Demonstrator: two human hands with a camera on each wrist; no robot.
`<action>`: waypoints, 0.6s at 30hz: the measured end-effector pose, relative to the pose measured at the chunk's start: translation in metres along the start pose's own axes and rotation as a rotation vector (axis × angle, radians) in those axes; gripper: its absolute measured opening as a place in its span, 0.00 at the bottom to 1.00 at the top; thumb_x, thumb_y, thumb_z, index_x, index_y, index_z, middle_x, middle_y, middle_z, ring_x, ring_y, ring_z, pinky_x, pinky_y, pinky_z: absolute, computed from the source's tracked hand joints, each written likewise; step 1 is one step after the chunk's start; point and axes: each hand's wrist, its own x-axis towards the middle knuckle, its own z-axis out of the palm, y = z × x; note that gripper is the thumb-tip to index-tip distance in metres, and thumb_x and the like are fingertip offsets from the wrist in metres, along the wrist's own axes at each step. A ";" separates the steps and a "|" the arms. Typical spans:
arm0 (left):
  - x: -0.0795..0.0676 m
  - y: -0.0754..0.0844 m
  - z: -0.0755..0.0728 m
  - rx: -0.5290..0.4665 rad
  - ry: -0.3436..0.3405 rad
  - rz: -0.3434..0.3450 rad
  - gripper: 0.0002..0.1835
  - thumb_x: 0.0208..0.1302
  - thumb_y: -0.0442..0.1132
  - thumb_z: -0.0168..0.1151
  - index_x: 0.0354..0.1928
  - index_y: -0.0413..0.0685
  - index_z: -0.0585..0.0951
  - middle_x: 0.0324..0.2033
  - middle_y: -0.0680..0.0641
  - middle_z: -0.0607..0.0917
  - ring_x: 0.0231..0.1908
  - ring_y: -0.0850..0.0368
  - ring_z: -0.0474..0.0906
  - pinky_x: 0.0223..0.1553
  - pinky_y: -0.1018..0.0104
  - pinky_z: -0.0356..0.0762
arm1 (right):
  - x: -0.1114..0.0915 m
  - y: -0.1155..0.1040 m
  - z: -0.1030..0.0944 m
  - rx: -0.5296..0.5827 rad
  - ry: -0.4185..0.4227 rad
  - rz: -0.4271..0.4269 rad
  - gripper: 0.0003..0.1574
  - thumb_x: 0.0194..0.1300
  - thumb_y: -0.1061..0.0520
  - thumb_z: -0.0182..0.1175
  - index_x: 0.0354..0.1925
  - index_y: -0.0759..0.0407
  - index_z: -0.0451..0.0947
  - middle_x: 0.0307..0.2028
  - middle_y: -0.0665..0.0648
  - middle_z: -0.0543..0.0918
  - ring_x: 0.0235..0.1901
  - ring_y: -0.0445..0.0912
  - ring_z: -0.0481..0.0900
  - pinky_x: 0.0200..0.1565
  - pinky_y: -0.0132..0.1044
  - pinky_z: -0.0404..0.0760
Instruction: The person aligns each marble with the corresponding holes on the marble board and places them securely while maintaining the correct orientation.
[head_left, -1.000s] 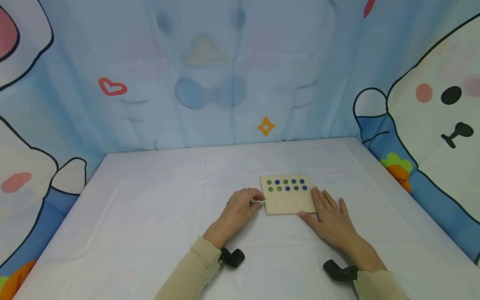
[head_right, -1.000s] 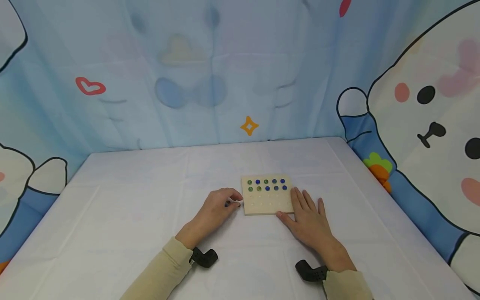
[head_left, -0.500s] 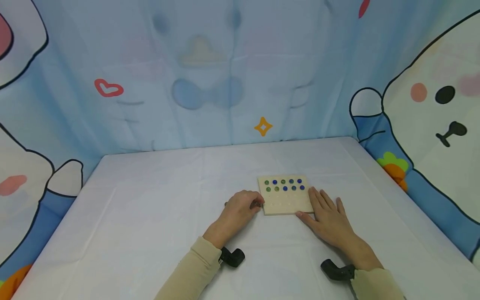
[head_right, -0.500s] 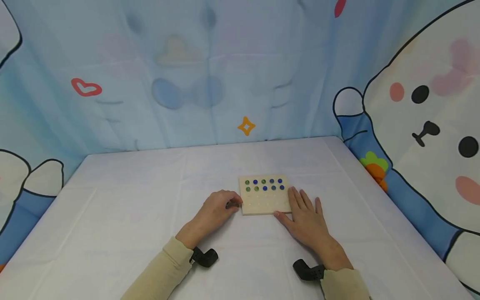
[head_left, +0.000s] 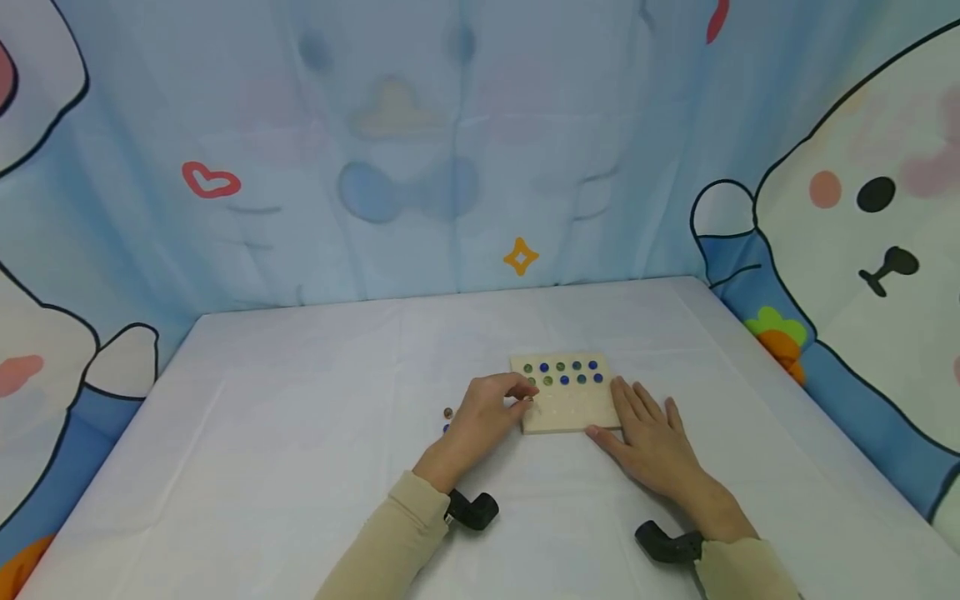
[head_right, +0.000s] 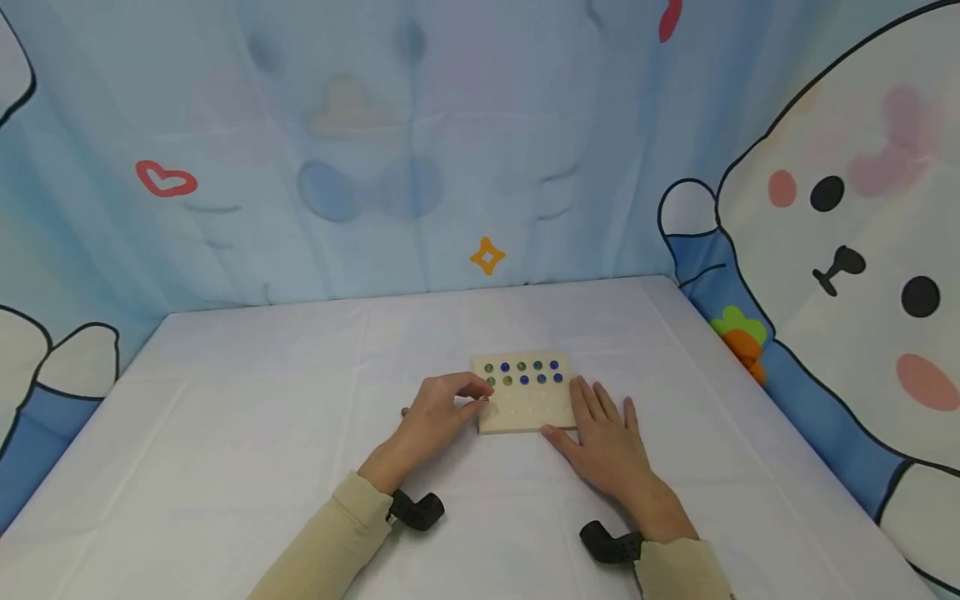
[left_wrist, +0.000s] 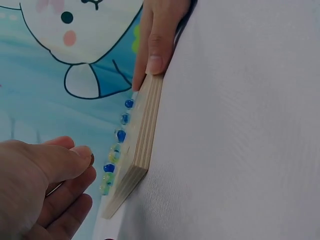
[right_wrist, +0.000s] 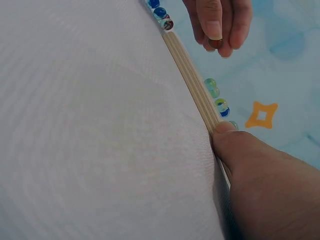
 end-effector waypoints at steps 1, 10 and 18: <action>0.001 0.001 0.001 -0.010 0.002 0.003 0.09 0.65 0.34 0.65 0.46 0.50 0.85 0.42 0.52 0.89 0.46 0.61 0.84 0.51 0.68 0.81 | 0.000 0.000 0.000 0.001 -0.001 0.000 0.61 0.70 0.27 0.46 0.76 0.70 0.42 0.75 0.73 0.50 0.75 0.69 0.46 0.70 0.72 0.35; 0.008 0.006 0.008 -0.170 0.009 -0.008 0.08 0.66 0.35 0.65 0.46 0.45 0.85 0.42 0.51 0.89 0.42 0.64 0.85 0.44 0.77 0.80 | -0.001 -0.001 -0.002 0.001 0.001 0.001 0.60 0.70 0.27 0.46 0.76 0.70 0.43 0.75 0.72 0.51 0.75 0.69 0.46 0.70 0.72 0.36; 0.016 0.015 0.019 -0.231 0.002 -0.043 0.07 0.65 0.36 0.66 0.44 0.46 0.85 0.40 0.51 0.89 0.40 0.65 0.84 0.44 0.79 0.80 | -0.002 -0.002 -0.002 -0.004 0.004 0.001 0.60 0.70 0.27 0.46 0.76 0.70 0.44 0.75 0.72 0.51 0.75 0.69 0.46 0.69 0.72 0.36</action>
